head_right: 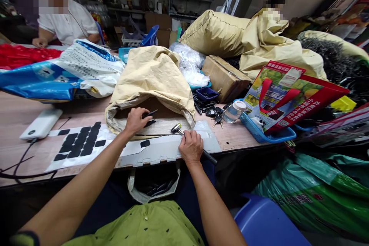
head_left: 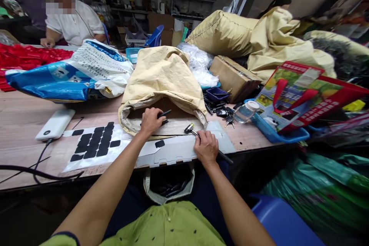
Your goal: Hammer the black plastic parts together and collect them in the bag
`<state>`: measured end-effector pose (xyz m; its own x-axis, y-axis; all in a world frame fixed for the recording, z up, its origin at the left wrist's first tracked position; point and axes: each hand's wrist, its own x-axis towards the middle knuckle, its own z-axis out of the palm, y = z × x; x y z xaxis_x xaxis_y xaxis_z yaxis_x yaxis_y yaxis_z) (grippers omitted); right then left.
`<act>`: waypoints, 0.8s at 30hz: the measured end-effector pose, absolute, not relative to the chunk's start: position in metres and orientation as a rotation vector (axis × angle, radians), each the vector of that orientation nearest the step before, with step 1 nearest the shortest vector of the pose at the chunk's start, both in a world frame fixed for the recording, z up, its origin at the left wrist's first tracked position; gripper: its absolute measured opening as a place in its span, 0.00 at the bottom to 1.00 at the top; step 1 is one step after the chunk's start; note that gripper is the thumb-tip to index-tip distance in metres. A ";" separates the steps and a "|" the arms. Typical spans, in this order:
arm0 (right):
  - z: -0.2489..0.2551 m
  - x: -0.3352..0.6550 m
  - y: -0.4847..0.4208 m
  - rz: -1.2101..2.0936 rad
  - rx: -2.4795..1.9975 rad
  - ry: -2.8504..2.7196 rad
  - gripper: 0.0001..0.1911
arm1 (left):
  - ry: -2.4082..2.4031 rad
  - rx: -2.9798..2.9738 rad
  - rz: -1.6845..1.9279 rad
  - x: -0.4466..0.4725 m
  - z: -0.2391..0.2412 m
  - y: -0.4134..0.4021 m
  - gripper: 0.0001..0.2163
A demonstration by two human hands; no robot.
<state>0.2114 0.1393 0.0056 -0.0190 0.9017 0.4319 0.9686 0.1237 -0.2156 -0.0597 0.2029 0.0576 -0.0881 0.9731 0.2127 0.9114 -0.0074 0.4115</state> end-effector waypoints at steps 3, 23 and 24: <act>0.005 0.212 0.139 -0.187 -1.795 -1.952 0.12 | 1.746 2.145 0.847 -0.046 0.048 0.163 0.09; 0.041 0.191 0.100 0.474 -1.398 -1.861 0.17 | 1.659 2.018 0.779 -0.030 0.012 0.130 0.11; 0.044 0.188 0.098 0.466 -1.391 -1.870 0.18 | 1.664 2.006 0.779 -0.030 0.012 0.130 0.11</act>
